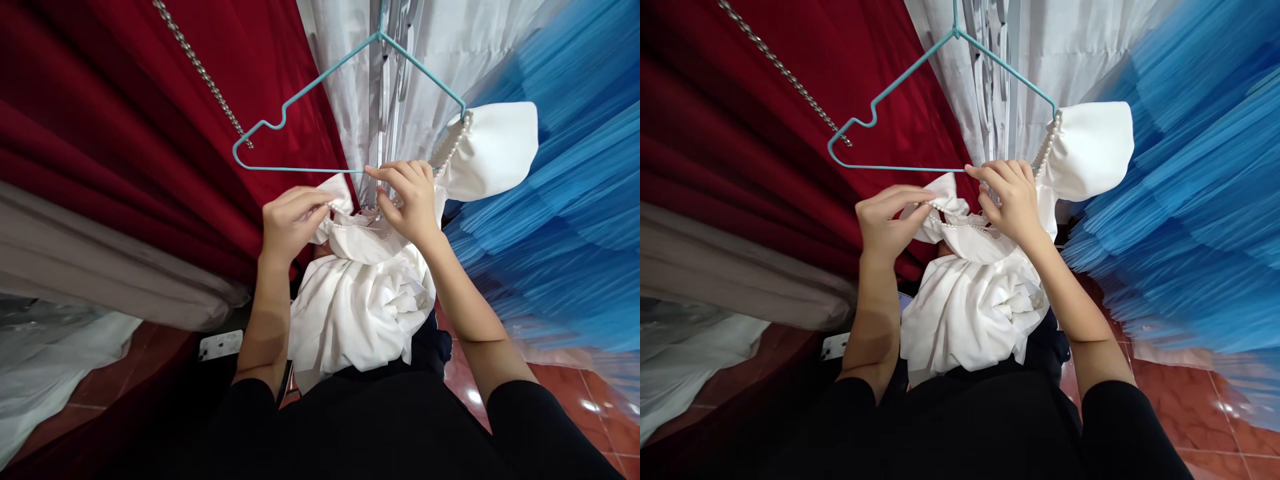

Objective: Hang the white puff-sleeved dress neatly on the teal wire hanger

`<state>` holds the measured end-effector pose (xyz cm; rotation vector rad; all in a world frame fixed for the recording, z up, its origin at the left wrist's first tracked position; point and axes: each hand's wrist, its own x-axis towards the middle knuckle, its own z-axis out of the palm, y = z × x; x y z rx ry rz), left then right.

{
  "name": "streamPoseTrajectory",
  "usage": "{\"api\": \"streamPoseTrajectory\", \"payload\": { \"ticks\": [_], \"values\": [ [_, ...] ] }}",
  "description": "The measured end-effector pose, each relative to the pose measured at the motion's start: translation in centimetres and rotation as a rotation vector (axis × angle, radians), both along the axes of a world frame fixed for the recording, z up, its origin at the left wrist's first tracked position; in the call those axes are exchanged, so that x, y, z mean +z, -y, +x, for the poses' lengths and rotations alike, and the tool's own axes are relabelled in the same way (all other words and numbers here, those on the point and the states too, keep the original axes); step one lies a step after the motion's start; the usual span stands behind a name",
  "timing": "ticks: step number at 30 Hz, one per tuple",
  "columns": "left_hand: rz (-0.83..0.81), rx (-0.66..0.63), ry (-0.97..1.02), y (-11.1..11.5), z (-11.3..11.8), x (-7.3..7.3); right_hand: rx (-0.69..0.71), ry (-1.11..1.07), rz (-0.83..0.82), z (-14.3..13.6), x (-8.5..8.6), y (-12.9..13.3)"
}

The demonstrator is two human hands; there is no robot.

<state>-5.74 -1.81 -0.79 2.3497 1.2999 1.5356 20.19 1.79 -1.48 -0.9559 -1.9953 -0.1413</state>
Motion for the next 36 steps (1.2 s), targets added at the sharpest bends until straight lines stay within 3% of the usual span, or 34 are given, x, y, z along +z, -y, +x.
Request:
{"api": "streamPoseTrajectory", "payload": {
  "ticks": [3, 9, 13, 15, 17, 20, 22, 25, 28, 32, 36],
  "values": [
    [0.147, 0.064, -0.021, -0.8, 3.1, 0.9, 0.012, 0.005, 0.003, 0.2, 0.2, 0.4],
    [0.105, 0.119, 0.012, -2.5, 5.8, 0.5, 0.045, -0.051, 0.028, 1.7, 1.0, 0.8],
    [0.119, 0.109, 0.032, -2.3, 5.9, 0.1, -0.132, -0.264, 0.324, 4.3, 3.1, -0.1],
    [0.103, 0.075, 0.022, -2.2, 5.5, 0.2, -0.243, -0.306, 0.384, 5.8, 4.5, -0.6],
    [0.098, 0.058, 0.001, -2.1, 4.9, 0.4, -0.296, -0.282, 0.258, 7.1, 5.7, -0.7],
    [0.128, 0.041, -0.013, -2.1, 4.0, 0.7, -0.234, -0.28, 0.019, 8.4, 7.0, -0.4],
    [0.16, 0.009, 0.001, -2.0, 3.5, 0.8, -0.213, -0.356, 0.034, 9.0, 7.6, -0.3],
    [0.17, -0.037, 0.01, -2.0, 3.3, 0.9, -0.321, -0.438, 0.106, 10.2, 8.2, -0.8],
    [0.152, -0.027, 0.001, -2.1, 3.5, 0.9, -0.391, -0.532, 0.07, 12.2, 7.7, -1.5],
    [0.156, -0.017, 0.026, -2.3, 4.0, 0.6, -0.437, -0.473, -0.153, 14.9, 5.2, -0.4],
    [0.173, -0.018, 0.045, -2.7, 4.5, 0.2, -0.283, -0.246, -0.367, 14.4, 3.3, 2.8]
  ]
}}
